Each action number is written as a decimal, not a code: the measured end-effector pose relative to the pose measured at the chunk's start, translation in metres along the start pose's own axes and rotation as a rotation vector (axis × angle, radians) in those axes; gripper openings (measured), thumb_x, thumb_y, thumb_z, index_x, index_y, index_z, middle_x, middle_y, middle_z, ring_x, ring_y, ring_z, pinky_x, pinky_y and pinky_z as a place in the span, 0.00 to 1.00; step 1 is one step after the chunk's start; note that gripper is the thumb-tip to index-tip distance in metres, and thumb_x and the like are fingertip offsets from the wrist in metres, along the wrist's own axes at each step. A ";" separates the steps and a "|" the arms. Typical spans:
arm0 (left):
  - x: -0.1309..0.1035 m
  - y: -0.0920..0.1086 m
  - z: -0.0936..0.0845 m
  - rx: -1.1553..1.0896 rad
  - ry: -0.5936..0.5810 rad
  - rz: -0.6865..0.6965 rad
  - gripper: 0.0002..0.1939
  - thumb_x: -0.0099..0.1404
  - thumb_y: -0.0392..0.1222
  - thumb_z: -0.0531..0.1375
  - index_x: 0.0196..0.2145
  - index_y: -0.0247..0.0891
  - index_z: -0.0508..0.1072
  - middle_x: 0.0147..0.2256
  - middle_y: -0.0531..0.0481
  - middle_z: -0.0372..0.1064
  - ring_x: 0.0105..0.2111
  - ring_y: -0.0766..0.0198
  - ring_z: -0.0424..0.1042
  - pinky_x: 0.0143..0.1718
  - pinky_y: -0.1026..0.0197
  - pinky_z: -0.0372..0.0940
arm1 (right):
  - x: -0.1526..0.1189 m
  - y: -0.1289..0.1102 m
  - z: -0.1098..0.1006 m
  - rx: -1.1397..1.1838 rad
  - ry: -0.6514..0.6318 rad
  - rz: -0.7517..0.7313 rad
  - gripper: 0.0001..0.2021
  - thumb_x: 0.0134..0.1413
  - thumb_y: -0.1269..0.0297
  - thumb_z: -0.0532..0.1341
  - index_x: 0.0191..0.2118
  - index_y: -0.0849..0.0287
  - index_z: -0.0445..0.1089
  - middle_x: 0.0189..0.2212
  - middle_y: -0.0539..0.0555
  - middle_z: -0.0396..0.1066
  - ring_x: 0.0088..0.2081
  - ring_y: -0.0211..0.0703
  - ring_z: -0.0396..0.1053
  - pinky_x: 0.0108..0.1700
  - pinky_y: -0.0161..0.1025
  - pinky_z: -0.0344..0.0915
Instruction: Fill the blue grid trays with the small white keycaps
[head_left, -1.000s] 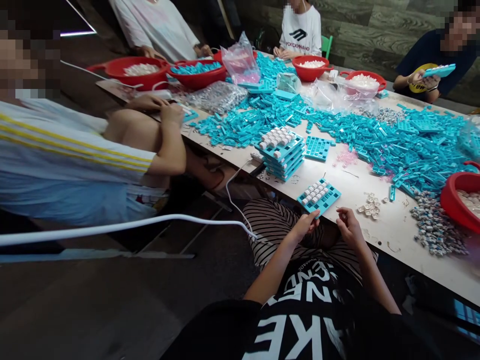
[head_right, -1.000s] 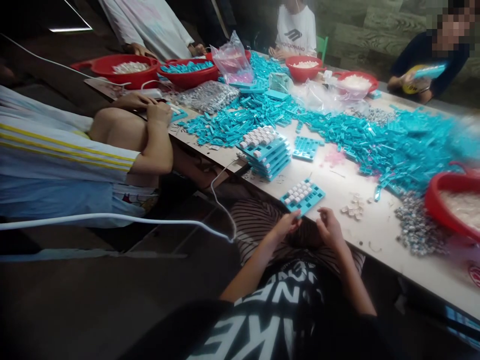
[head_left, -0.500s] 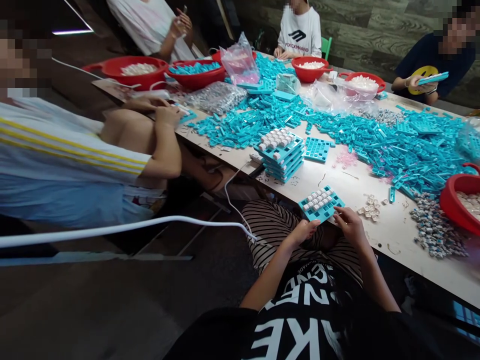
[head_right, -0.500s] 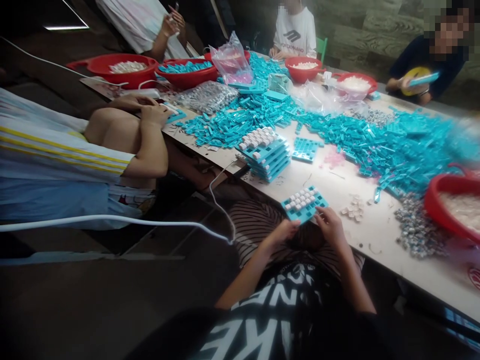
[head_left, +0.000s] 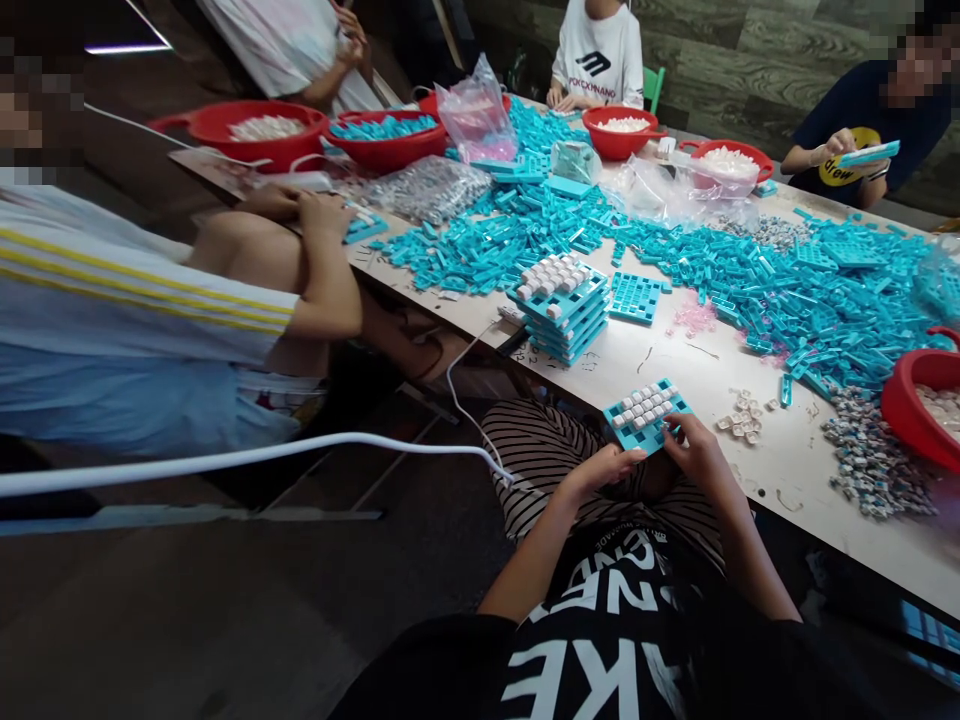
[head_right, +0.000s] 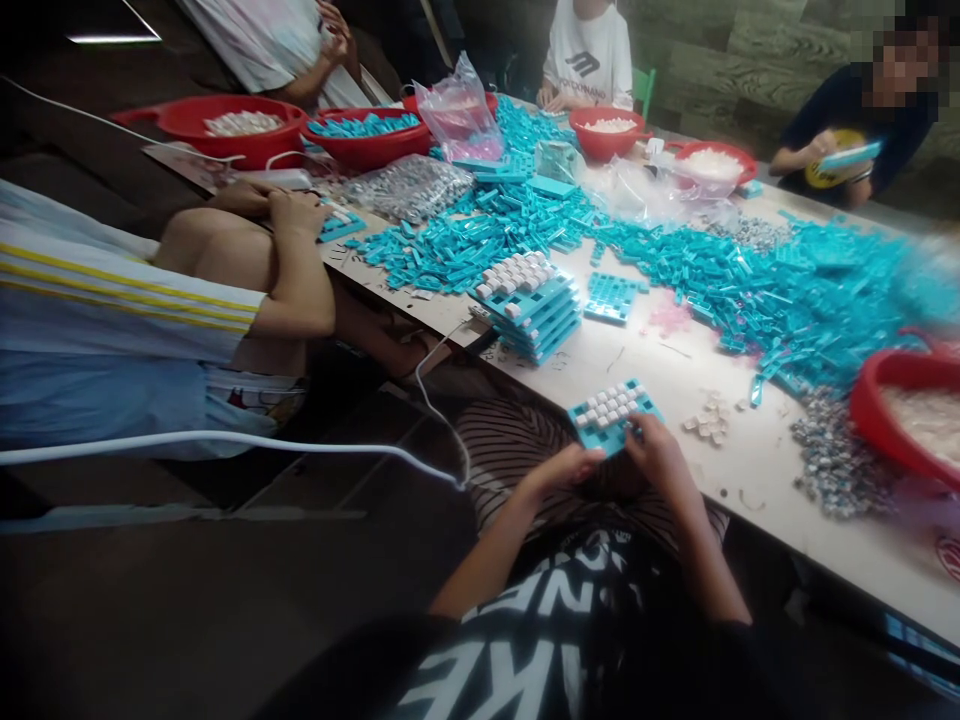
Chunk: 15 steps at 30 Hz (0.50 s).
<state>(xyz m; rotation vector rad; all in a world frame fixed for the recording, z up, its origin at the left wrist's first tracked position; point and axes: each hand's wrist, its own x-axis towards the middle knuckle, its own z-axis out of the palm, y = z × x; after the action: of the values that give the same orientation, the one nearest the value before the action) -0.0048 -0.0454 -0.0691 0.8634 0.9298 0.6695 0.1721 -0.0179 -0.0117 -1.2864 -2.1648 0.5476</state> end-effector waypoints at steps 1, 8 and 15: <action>0.000 0.000 0.000 0.010 -0.008 -0.008 0.16 0.56 0.50 0.55 0.20 0.38 0.56 0.13 0.60 0.47 0.14 0.74 0.45 0.17 0.65 0.38 | 0.000 0.000 0.000 -0.027 0.001 0.011 0.08 0.56 0.65 0.55 0.41 0.59 0.67 0.35 0.56 0.69 0.34 0.43 0.67 0.38 0.40 0.65; 0.004 -0.004 0.002 0.001 0.019 -0.014 0.18 0.53 0.53 0.56 0.20 0.39 0.55 0.13 0.61 0.47 0.14 0.74 0.44 0.17 0.65 0.38 | 0.005 -0.002 0.000 -0.078 -0.021 -0.085 0.07 0.57 0.67 0.54 0.38 0.58 0.68 0.37 0.56 0.69 0.40 0.45 0.66 0.44 0.42 0.64; -0.001 -0.003 0.015 -0.002 0.045 -0.036 0.22 0.56 0.58 0.54 0.16 0.38 0.57 0.13 0.58 0.48 0.15 0.74 0.44 0.19 0.63 0.39 | 0.004 -0.002 0.006 -0.030 0.067 -0.076 0.08 0.57 0.67 0.53 0.39 0.56 0.69 0.38 0.57 0.68 0.43 0.47 0.65 0.47 0.45 0.63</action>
<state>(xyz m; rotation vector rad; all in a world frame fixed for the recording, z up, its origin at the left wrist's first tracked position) 0.0088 -0.0526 -0.0670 0.8303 0.9830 0.6612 0.1656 -0.0155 -0.0141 -1.2157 -2.1639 0.4363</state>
